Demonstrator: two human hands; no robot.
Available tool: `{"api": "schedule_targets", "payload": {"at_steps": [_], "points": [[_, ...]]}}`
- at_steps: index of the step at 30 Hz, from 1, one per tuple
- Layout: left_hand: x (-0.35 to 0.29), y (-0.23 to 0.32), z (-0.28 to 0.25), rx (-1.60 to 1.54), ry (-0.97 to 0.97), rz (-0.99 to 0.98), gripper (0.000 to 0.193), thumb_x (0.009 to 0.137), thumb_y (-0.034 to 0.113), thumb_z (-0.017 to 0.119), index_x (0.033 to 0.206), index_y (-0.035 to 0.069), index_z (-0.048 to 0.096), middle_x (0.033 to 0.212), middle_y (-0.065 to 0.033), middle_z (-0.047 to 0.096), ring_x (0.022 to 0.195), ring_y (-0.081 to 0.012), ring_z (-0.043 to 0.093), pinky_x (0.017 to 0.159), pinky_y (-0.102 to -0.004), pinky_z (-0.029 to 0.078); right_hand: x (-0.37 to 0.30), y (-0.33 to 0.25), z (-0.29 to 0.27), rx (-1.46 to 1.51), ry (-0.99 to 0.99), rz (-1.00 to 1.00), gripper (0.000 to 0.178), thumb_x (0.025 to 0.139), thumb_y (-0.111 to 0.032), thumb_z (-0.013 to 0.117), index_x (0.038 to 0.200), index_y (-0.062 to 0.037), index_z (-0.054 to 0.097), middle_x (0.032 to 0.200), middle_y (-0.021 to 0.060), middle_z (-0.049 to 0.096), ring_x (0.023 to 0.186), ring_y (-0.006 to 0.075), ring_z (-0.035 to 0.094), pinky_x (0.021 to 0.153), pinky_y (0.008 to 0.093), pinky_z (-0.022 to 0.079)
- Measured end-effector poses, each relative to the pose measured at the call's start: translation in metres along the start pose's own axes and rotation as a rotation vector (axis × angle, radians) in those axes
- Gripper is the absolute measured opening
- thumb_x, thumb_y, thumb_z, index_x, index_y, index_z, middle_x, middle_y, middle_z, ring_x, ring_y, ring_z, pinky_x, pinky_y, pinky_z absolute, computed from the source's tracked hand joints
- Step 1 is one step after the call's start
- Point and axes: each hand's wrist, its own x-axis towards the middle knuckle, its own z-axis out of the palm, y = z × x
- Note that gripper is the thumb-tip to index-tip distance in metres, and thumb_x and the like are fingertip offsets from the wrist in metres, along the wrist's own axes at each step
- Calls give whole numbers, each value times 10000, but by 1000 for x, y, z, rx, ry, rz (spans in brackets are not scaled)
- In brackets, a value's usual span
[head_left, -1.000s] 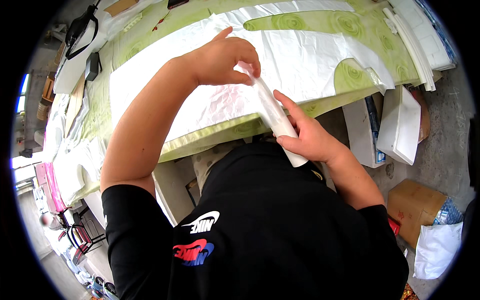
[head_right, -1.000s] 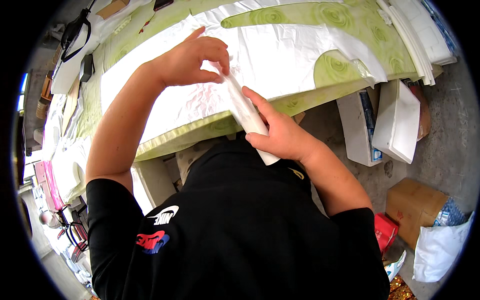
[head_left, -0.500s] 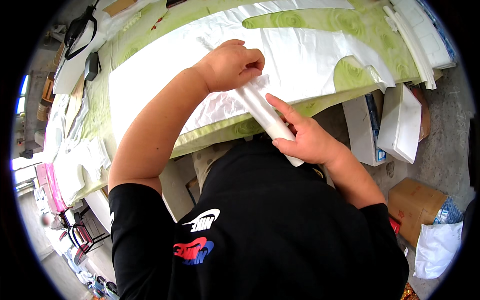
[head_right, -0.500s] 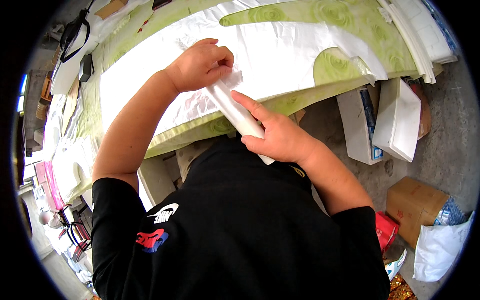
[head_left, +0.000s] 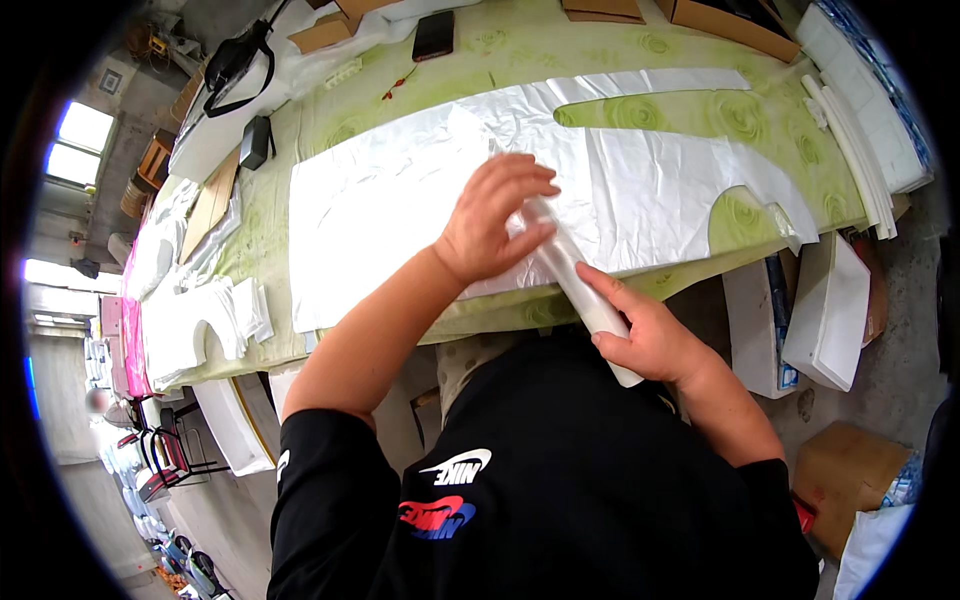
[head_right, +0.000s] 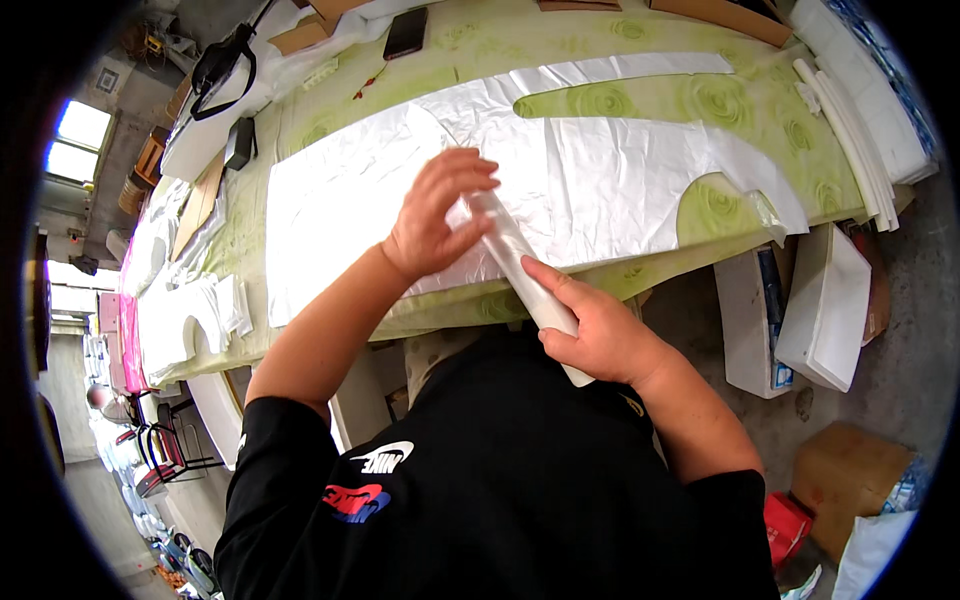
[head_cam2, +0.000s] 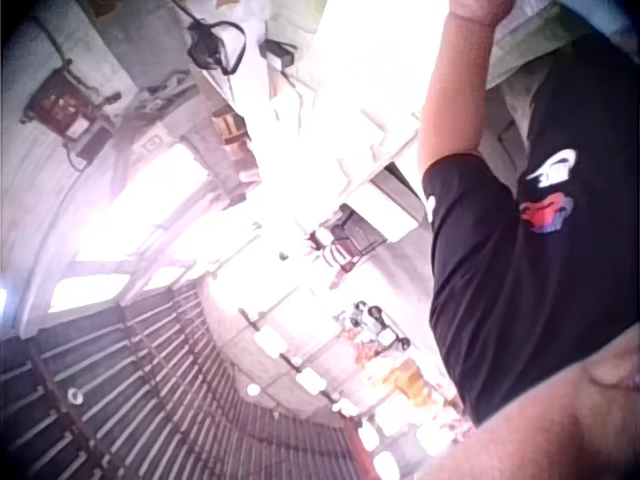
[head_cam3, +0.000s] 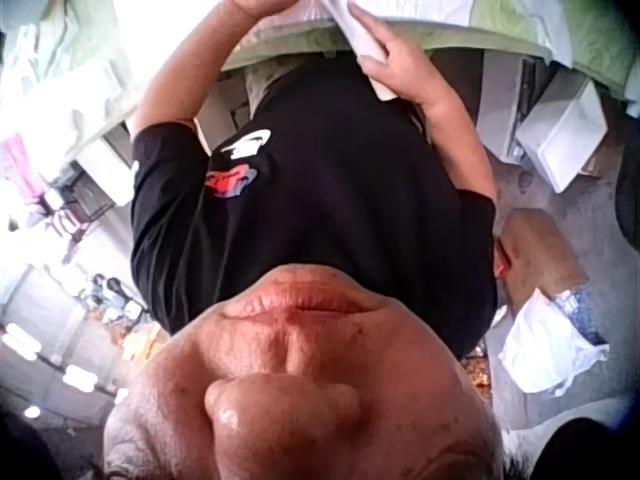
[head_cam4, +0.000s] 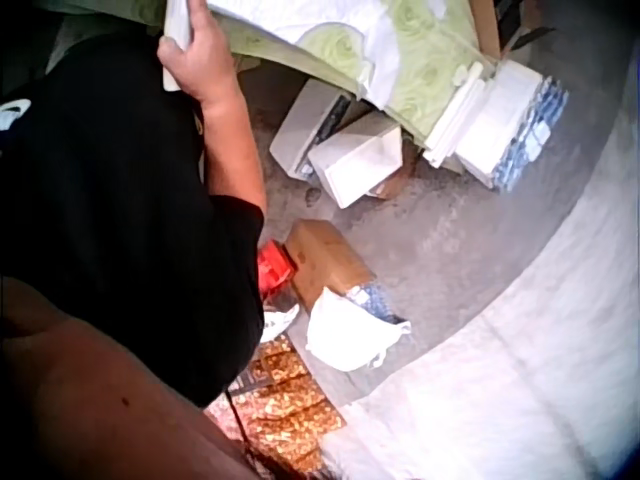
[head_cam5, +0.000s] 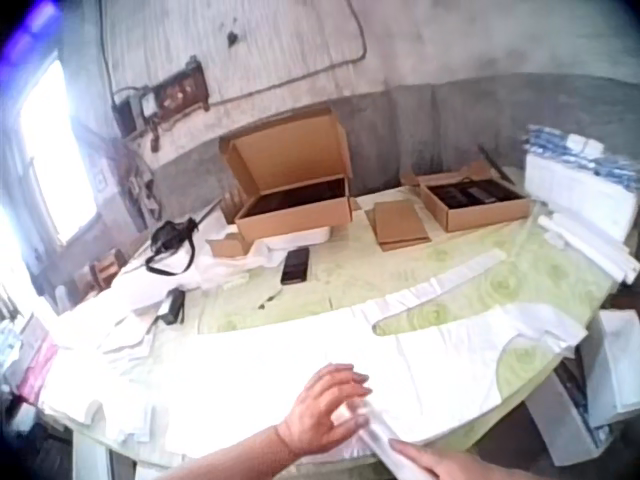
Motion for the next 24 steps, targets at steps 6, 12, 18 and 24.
{"api": "schedule_targets", "payload": {"at_steps": [6, 12, 18, 24], "points": [[-5, -1, 15, 172, -300, -193, 419, 951, 355, 704, 1330, 183, 657, 1414, -86, 610, 1437, -411, 423, 1210, -633, 233, 4, 4, 3, 78, -4, 39, 784, 872, -127, 613, 1617, -122, 368, 1549, 205, 509, 1404, 286, 518, 1147, 352, 402], [2, -91, 19, 45, 325, -547, 467, 966, 255, 730, 1404, 149, 608, 1421, -97, 606, 1332, -293, 543, 1134, -430, 409, 3, 0, 4, 50, -6, 100, 793, 870, -125, 613, 1622, -178, 368, 1525, 200, 535, 1342, 287, 570, 1104, 349, 446], [4, -104, -56, -117, -25, -1148, 663, 908, 321, 788, 1501, 153, 543, 1351, -132, 646, 1179, -235, 627, 988, -364, 506, -1, 6, -1, 60, -11, 89, 809, 853, -126, 612, 1622, -185, 368, 1491, 211, 559, 1287, 294, 602, 1072, 357, 475], [27, -116, -57, -319, -317, -1296, 411, 921, 311, 765, 1237, 57, 700, 989, -40, 679, 893, -139, 598, 771, -304, 486, -3, 6, -6, -98, 6, -25, 799, 844, -140, 616, 1609, -166, 385, 1455, 233, 570, 1276, 349, 605, 1080, 389, 474]]}}
